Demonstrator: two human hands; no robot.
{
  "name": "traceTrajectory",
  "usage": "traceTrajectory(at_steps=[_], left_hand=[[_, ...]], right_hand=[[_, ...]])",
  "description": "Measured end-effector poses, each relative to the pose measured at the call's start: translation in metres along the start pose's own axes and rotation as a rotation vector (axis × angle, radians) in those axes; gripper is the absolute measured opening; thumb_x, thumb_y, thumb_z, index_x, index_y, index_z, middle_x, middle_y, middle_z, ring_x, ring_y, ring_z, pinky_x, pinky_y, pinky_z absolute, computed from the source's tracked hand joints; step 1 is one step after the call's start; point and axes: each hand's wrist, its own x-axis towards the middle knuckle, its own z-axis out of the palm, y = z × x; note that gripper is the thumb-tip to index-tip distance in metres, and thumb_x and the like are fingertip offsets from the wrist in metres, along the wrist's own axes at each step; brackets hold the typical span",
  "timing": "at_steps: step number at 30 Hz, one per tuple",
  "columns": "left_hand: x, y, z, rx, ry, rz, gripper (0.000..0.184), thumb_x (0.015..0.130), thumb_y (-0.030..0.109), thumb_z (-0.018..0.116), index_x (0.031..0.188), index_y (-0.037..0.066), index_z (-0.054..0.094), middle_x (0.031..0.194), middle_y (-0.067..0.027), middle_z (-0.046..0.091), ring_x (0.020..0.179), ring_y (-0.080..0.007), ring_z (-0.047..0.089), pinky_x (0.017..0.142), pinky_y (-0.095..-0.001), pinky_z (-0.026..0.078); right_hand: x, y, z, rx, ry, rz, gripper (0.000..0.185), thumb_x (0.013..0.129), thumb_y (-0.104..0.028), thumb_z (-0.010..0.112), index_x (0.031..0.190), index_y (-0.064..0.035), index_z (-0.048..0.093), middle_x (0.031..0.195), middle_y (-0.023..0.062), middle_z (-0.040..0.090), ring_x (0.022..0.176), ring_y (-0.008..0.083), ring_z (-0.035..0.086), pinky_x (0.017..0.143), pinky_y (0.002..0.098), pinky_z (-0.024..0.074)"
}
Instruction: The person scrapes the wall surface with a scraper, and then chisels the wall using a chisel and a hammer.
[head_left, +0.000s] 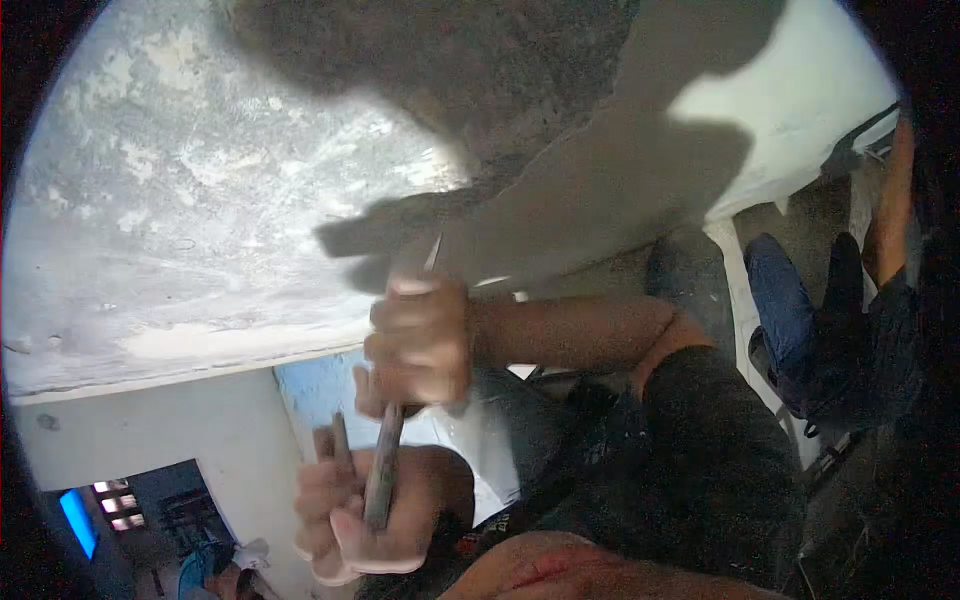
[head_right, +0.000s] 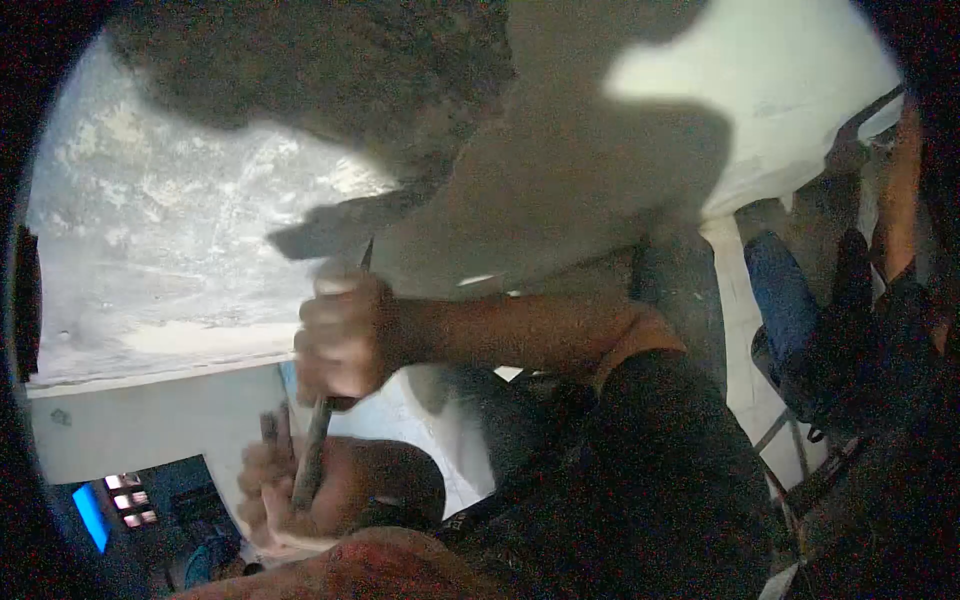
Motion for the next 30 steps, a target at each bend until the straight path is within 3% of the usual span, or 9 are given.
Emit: traceTrajectory(at_steps=[1, 3, 5, 13, 16, 19, 22, 25, 30], left_hand=[[-0.003, -0.001, 0.002, 0.048, -0.003, 0.058, 0.011, 0.085, 0.014, 0.055, 0.076, 0.008, 0.052, 0.070, -0.0030, 0.052, 0.058, -0.0193, 0.054, 0.052, -0.0320, 0.047], [-0.002, 0.002, 0.008, -1.053, -0.188, -0.666, 0.008, 0.082, 0.008, 0.054, 0.076, 0.006, 0.048, 0.069, -0.0072, 0.051, 0.059, -0.0194, 0.053, 0.055, -0.0310, 0.049], [0.000, 0.007, 0.003, -1.351, -0.001, -1.138, 0.009, 0.079, 0.003, 0.053, 0.074, 0.004, 0.046, 0.067, -0.0090, 0.051, 0.059, -0.0196, 0.053, 0.058, -0.0313, 0.051], [-0.017, 0.027, -0.046, -1.157, -0.194, -0.659, 0.020, 0.073, -0.007, 0.050, 0.058, 0.002, 0.038, 0.058, -0.0047, 0.045, 0.059, -0.0203, 0.057, 0.059, -0.0351, 0.054], [-0.019, 0.016, -0.075, -1.027, -0.602, -0.796, 0.026, 0.073, -0.005, 0.052, 0.055, 0.005, 0.038, 0.057, -0.0035, 0.044, 0.057, -0.0169, 0.054, 0.053, -0.0307, 0.049], [-0.097, 0.023, -0.068, -0.835, -0.561, -1.005, 0.027, 0.071, -0.003, 0.055, 0.055, 0.005, 0.035, 0.055, -0.0049, 0.041, 0.050, -0.0150, 0.042, 0.046, -0.0287, 0.037], [-0.203, 0.057, -0.050, -0.732, -0.473, -1.184, 0.025, 0.069, -0.003, 0.052, 0.055, 0.004, 0.032, 0.051, -0.0052, 0.035, 0.046, -0.0133, 0.033, 0.044, -0.0300, 0.029], [-0.216, 0.073, -0.068, -0.643, -0.715, -1.272, 0.023, 0.069, 0.000, 0.053, 0.056, 0.002, 0.034, 0.050, -0.0090, 0.034, 0.046, -0.0147, 0.033, 0.045, -0.0336, 0.032], [-0.209, 0.082, -0.069, -0.595, -0.757, -1.138, 0.023, 0.070, 0.006, 0.054, 0.058, 0.000, 0.036, 0.050, -0.0117, 0.036, 0.045, -0.0189, 0.034, 0.047, -0.0379, 0.033]], right_hand=[[0.004, 0.002, -0.013, -0.186, -0.078, -0.148, 0.023, 0.071, -0.022, 0.068, 0.065, -0.0140, 0.049, 0.058, -0.0067, 0.046, 0.056, 0.0087, 0.049, 0.054, 0.0263, 0.0385], [0.003, 0.015, -0.016, -0.197, -0.160, -0.039, 0.022, 0.071, -0.017, 0.069, 0.060, -0.0156, 0.049, 0.058, -0.0052, 0.048, 0.056, 0.0083, 0.049, 0.054, 0.0257, 0.0360], [0.004, 0.009, -0.025, -0.267, -0.189, -0.003, 0.028, 0.068, -0.019, 0.070, 0.053, -0.0191, 0.047, 0.056, -0.0020, 0.047, 0.052, 0.0098, 0.047, 0.052, 0.0269, 0.0316], [-0.048, -0.010, -0.040, -0.284, -0.197, 0.059, 0.025, 0.071, -0.023, 0.067, 0.060, -0.0122, 0.048, 0.058, 0.0034, 0.047, 0.058, 0.0195, 0.048, 0.054, 0.0338, 0.0384], [-0.105, -0.039, -0.047, -0.256, -0.562, 0.212, 0.028, 0.075, -0.033, 0.068, 0.078, -0.0077, 0.057, 0.071, 0.0090, 0.054, 0.073, 0.0250, 0.054, 0.070, 0.0375, 0.0447], [-0.141, -0.068, -0.061, -0.393, -0.415, 0.519, 0.031, 0.075, -0.021, 0.070, 0.094, -0.0047, 0.052, 0.090, 0.0145, 0.051, 0.082, 0.0280, 0.054, 0.070, 0.0391, 0.0449], [-0.230, -0.082, -0.113, -0.713, -0.883, 0.800, 0.049, 0.077, -0.025, 0.069, 0.113, -0.0028, 0.045, 0.111, 0.0190, 0.049, 0.102, 0.0331, 0.050, 0.085, 0.0433, 0.0421], [-0.249, -0.122, -0.134, -0.261, -1.627, 1.074, 0.052, 0.080, -0.023, 0.065, 0.119, 0.0003, 0.042, 0.115, 0.0222, 0.050, 0.108, 0.0354, 0.050, 0.089, 0.0448, 0.0418], [-0.240, -0.130, -0.125, -0.427, -1.806, 1.175, 0.064, 0.082, -0.024, 0.062, 0.133, -0.0003, 0.031, 0.125, 0.0214, 0.048, 0.114, 0.0353, 0.047, 0.095, 0.0441, 0.0394]])
